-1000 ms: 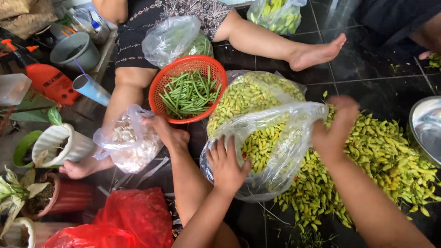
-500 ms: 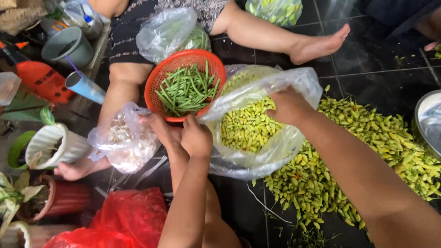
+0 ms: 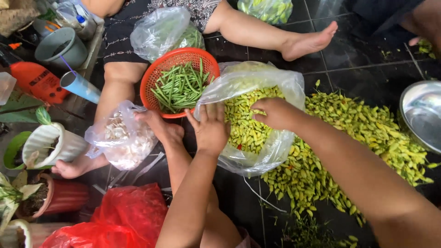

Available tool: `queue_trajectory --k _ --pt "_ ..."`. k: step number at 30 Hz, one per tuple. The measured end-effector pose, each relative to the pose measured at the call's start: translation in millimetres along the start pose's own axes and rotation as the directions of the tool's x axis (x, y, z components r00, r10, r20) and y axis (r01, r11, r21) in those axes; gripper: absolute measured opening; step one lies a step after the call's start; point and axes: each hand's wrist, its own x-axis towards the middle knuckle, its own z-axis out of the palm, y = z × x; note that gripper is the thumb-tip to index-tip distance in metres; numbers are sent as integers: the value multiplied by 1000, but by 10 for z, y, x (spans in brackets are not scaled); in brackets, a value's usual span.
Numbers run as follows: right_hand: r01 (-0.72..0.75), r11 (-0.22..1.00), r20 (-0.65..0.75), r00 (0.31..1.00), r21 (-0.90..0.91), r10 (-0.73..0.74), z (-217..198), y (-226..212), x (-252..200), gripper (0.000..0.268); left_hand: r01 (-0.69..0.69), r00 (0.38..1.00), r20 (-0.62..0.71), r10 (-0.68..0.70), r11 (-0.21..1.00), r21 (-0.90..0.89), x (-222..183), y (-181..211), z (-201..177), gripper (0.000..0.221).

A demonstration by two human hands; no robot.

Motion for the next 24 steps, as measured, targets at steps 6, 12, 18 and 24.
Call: queue_trajectory --k 6,12,18,24 --pt "70 937 -326 944 343 49 355 179 -1479 19 -964 265 942 207 80 254 -1955 84 -477 17" --pt "-561 684 -60 752 467 657 1123 1226 -2788 32 -214 359 800 -480 792 571 -3413 -166 -1601 20" --pt "-683 700 -151 685 211 713 1396 1832 -3670 37 25 -154 526 -837 529 848 -4173 203 -1913 35" --pt "-491 867 -231 837 86 496 1844 1948 -3798 18 232 -133 349 -928 313 921 -4569 -93 -2370 37"
